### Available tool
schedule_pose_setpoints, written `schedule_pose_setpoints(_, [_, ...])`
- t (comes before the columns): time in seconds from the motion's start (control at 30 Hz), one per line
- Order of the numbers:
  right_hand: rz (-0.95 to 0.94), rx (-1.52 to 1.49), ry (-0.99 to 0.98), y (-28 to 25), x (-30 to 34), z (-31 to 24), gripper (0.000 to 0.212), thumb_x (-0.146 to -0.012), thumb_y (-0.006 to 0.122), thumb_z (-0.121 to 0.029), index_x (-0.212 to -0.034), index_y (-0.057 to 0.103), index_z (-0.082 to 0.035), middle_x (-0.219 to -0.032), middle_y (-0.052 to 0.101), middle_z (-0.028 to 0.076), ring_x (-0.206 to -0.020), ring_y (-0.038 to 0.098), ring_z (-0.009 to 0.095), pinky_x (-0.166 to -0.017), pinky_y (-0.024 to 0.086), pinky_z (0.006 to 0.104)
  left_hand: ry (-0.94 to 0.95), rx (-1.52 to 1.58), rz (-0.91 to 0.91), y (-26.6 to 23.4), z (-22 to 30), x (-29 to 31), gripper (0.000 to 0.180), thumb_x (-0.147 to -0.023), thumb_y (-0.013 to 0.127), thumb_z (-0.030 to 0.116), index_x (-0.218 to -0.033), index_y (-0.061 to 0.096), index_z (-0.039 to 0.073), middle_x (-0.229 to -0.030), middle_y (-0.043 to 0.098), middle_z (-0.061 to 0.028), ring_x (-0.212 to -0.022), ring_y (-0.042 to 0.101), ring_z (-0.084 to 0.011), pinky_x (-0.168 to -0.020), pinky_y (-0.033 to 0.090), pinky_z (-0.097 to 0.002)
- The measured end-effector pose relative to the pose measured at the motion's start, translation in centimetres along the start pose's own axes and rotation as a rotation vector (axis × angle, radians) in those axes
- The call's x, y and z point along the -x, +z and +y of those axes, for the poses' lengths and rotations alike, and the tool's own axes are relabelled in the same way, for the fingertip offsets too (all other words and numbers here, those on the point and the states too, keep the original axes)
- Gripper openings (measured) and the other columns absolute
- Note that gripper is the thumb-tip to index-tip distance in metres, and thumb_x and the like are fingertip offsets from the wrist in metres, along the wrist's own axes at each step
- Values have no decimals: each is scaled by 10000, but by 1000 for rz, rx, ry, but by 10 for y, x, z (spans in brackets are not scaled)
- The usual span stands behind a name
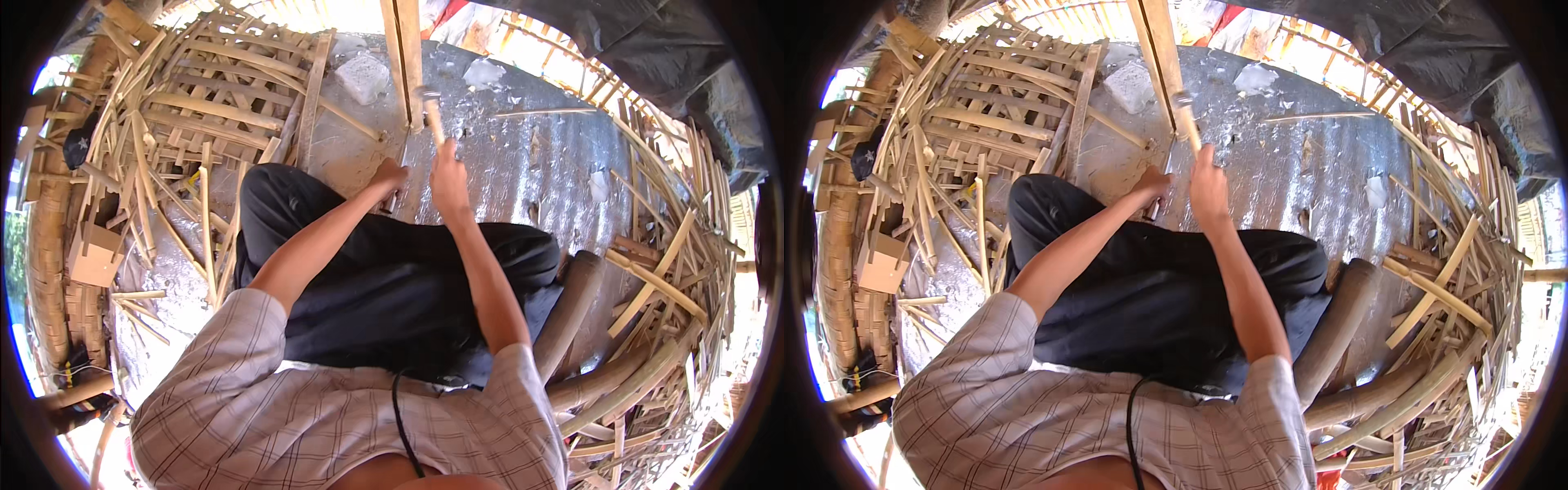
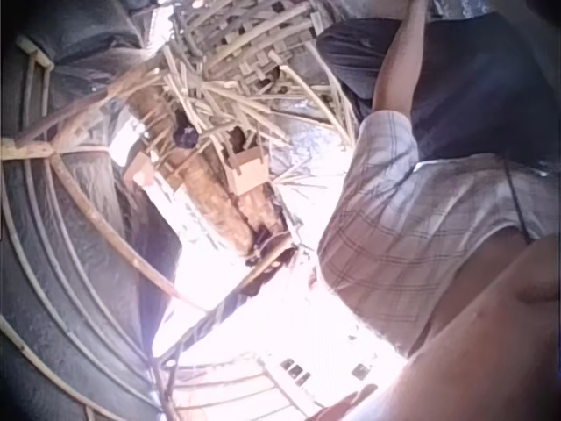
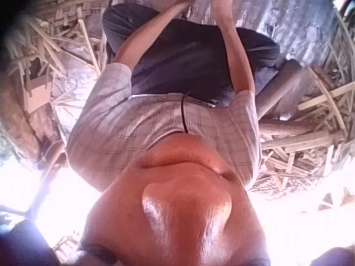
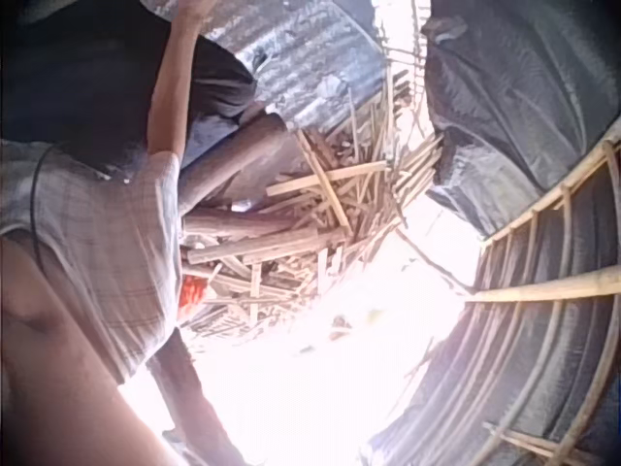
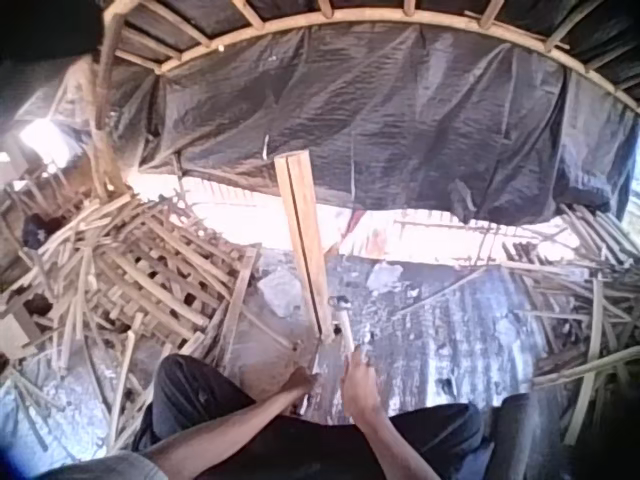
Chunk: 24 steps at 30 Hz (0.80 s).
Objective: The person uses a chisel and a hammer to carve into a bamboo pole, striking the chisel repeatedly to remove segments of the wood.
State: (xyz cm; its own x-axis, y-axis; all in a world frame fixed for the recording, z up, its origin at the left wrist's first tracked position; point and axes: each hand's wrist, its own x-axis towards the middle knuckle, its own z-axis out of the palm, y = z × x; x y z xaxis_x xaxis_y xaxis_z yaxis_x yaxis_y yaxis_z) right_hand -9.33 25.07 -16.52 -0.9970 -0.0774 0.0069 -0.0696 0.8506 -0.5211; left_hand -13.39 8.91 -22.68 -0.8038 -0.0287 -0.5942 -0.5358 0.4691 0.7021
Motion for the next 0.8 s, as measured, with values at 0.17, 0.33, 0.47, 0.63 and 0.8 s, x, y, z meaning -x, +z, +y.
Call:
schedule_pose_setpoints(0.17, [42, -51, -254, 18, 12, -34, 348, -983, 511, -124, -1303, 479, 11, -782, 649, 325, -781, 644, 542, -664, 521, 618, 271, -173, 301, -7, -48, -34, 457, -903, 694, 321, -922, 662, -135, -850, 706, -284, -757, 718, -336, -697, 543, -473])
schedule_pose_setpoints(0.33, [223, -330, -32, -22, 22, -59, 275, -1004, 507, -143, -1220, 430, 8, -747, 636, 321, -738, 630, 538, -612, 465, 640, 305, 244, -84, -7, -47, -26, 382, -877, 670, 278, -672, 604, -37, -596, 629, -162, -438, 617, -228, -424, 476, -397])
schedule_pose_setpoints(0.47, [203, -134, 82, -25, 18, -26, 261, -974, 543, -130, -1208, 487, -30, -832, 664, 319, -820, 637, 541, -675, 508, 611, 97, 33, 107, -18, -29, -14, 392, -896, 663, 274, -739, 621, -83, -625, 647, -174, -484, 631, -252, -458, 493, -412])
schedule_pose_setpoints(0.63, [142, -16, 272, -7, 15, 30, 208, -968, 550, -142, -1095, 622, 6, -957, 695, 302, -916, 684, 481, -790, 550, 564, 151, 124, 80, -17, -9, 17, 365, -907, 668, 241, -762, 589, -84, -669, 634, -164, -519, 631, -237, -439, 461, -410])
schedule_pose_setpoints(0.8, [177, -60, 290, 0, 7, 36, 253, -937, 595, -159, -1087, 645, 39, -997, 687, 313, -959, 660, 498, -825, 538, 566, 186, 169, 28, -27, -14, 60, 349, -911, 652, 220, -725, 512, -39, -626, 574, -130, -478, 587, -225, -396, 414, -395])
